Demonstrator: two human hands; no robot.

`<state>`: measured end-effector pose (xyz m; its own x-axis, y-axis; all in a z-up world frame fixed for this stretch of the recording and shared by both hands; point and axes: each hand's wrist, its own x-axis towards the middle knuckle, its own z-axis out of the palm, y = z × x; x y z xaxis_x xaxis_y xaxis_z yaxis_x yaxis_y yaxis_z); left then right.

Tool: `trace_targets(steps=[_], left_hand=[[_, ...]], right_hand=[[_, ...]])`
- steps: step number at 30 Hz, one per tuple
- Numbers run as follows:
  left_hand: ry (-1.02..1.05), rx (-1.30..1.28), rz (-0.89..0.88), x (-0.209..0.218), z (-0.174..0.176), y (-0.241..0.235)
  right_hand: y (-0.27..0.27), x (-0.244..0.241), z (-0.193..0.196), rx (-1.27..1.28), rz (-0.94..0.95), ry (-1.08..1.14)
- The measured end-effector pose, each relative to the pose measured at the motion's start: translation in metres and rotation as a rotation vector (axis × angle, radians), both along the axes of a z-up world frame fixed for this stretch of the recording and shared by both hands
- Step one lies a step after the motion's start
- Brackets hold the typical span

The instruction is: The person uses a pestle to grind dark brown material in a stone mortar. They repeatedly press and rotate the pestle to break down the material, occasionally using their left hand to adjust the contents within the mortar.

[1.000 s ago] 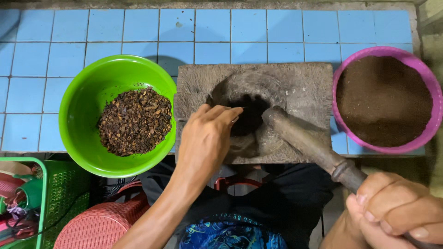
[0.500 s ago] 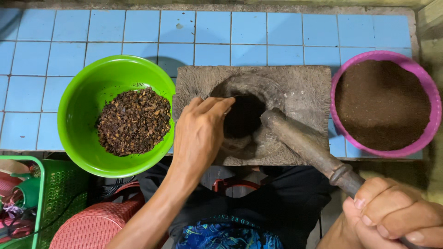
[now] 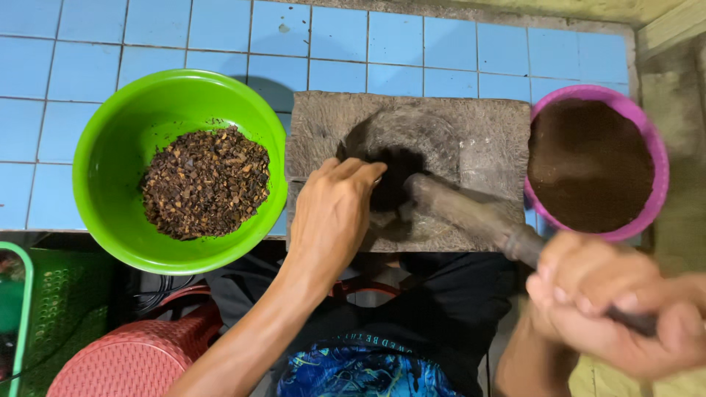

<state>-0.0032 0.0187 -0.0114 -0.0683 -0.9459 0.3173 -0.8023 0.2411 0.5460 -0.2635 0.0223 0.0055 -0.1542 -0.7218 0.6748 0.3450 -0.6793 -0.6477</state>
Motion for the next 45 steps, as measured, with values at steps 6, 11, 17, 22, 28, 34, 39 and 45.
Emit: trace_targets(steps=[6,11,17,22,28,34,39,45], left_hand=[[0.199,-0.046,0.072,0.021,0.005,0.008],[0.386,-0.101,0.134,0.026,0.004,0.008],[0.339,-0.099,0.111,0.025,0.0,0.009],[0.28,-0.098,0.112,0.022,-0.005,0.012],[0.256,-0.119,0.115,0.022,-0.008,0.011],[0.24,-0.095,0.131,0.021,-0.004,0.009],[0.208,-0.082,0.137,0.02,-0.005,0.008],[0.119,-0.059,0.16,0.014,0.0,-0.003]], right_hand=[[-0.023,0.034,0.037,0.191,0.117,0.139],[-0.048,0.044,0.063,0.029,0.451,0.428],[-0.058,0.109,0.021,0.109,0.31,0.19],[-0.043,0.085,0.011,0.135,0.257,0.139],[-0.028,0.058,0.035,0.11,0.182,0.177],[-0.049,0.072,0.024,0.082,0.209,0.162],[-0.054,0.08,0.006,0.117,0.279,0.075],[-0.035,0.047,0.012,0.045,0.106,0.163]])
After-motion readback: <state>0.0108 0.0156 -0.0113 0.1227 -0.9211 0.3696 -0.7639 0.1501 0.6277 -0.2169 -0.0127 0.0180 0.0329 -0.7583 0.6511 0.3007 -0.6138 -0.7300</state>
